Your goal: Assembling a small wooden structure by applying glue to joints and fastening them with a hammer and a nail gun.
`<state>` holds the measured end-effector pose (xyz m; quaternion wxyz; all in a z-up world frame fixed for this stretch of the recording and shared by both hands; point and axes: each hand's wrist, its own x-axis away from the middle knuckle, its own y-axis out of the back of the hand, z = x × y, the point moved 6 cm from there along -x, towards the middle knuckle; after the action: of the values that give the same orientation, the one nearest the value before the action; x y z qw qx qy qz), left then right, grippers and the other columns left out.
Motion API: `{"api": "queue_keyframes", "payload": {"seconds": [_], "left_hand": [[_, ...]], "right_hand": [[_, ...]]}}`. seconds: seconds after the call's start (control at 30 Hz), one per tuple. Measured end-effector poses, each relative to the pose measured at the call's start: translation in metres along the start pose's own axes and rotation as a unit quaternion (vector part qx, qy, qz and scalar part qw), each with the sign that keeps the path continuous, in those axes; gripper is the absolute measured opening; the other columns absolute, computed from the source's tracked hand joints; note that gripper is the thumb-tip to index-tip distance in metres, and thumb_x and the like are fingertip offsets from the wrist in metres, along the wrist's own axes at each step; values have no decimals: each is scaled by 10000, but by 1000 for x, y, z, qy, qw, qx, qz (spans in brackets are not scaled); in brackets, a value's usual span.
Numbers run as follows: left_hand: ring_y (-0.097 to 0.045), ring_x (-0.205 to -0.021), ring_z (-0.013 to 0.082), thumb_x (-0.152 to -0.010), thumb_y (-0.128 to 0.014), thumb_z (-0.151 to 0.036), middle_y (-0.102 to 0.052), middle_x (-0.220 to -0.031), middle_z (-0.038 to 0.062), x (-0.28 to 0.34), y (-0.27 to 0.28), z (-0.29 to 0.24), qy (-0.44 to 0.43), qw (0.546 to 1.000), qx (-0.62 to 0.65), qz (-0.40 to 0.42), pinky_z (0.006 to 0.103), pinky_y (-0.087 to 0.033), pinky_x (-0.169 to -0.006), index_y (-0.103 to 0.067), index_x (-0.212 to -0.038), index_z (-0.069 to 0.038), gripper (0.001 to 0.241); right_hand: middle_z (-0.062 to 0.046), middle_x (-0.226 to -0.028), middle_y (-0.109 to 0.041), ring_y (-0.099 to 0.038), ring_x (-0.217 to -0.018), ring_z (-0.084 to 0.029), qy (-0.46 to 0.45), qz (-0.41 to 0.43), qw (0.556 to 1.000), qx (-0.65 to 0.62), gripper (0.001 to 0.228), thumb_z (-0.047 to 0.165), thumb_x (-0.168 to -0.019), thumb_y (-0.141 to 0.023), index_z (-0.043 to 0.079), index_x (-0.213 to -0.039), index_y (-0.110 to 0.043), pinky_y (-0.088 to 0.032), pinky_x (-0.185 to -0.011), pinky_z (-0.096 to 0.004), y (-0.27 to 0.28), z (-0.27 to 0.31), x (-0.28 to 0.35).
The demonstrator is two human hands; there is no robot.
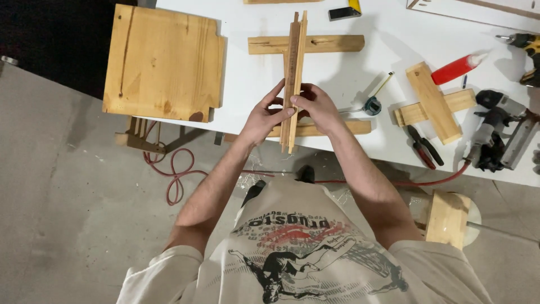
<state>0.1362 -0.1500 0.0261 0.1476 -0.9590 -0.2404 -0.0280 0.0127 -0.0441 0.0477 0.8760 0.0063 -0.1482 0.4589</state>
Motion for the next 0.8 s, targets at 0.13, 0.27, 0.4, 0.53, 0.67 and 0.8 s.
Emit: {"api": "queue_keyframes", "payload": {"seconds": [0.13,0.27,0.4,0.53,0.67,0.8], "left_hand": [[-651,-1039,261,-879,-876,-201,-552,-1157,162,2,-10,-13,-7,1000,-7,-8,400,-621,-864,-414,-1569,-176,831],[-640,-1043,232,-868,-885,-213,-558,-1173,142,1,-16,-12,-4,1000,-9,-19,371,-618,-868,-424,-1567,-195,837],[-642,-1038,219,-877,-879,-236,-569,-1169,134,0,-16,-14,-6,999,-27,-23,356,-610,-856,-420,-1569,-208,830],[-645,-1012,212,-869,-882,-223,-574,-1158,135,-1,-20,-11,-7,999,-23,-24,339,-613,-829,-426,-1565,-208,832],[-642,-1005,208,-877,-882,-225,-577,-1148,134,-6,-18,-1,-11,999,-28,-24,326,-610,-816,-426,-1565,-205,826],[-639,-994,203,-873,-887,-233,-580,-1146,136,-6,-19,-2,-11,999,-26,-28,325,-613,-807,-423,-1567,-191,835]], "right_hand": [[-231,-1145,-566,-619,-1001,-313,22,18,999,-14,709,200,-922,-810,-112,-1439,-439,-613,-624,-394,6,-2,-5],[-217,-1124,-579,-615,-990,-302,35,28,999,-21,714,227,-923,-825,-98,-1436,-448,-601,-620,-371,12,-3,-10],[-163,-1073,-534,-577,-968,-259,40,22,998,-35,714,224,-926,-811,-119,-1426,-434,-583,-615,-337,8,4,-5],[-184,-1070,-559,-596,-939,-263,48,40,997,-48,721,240,-925,-821,-102,-1433,-440,-587,-574,-342,12,-4,-13],[-159,-1035,-524,-577,-905,-248,47,33,997,-53,735,251,-928,-816,-122,-1427,-425,-572,-550,-324,10,3,-7],[-156,-1032,-533,-587,-891,-238,49,36,997,-52,727,263,-932,-807,-119,-1423,-432,-567,-537,-308,10,3,-6]]}}
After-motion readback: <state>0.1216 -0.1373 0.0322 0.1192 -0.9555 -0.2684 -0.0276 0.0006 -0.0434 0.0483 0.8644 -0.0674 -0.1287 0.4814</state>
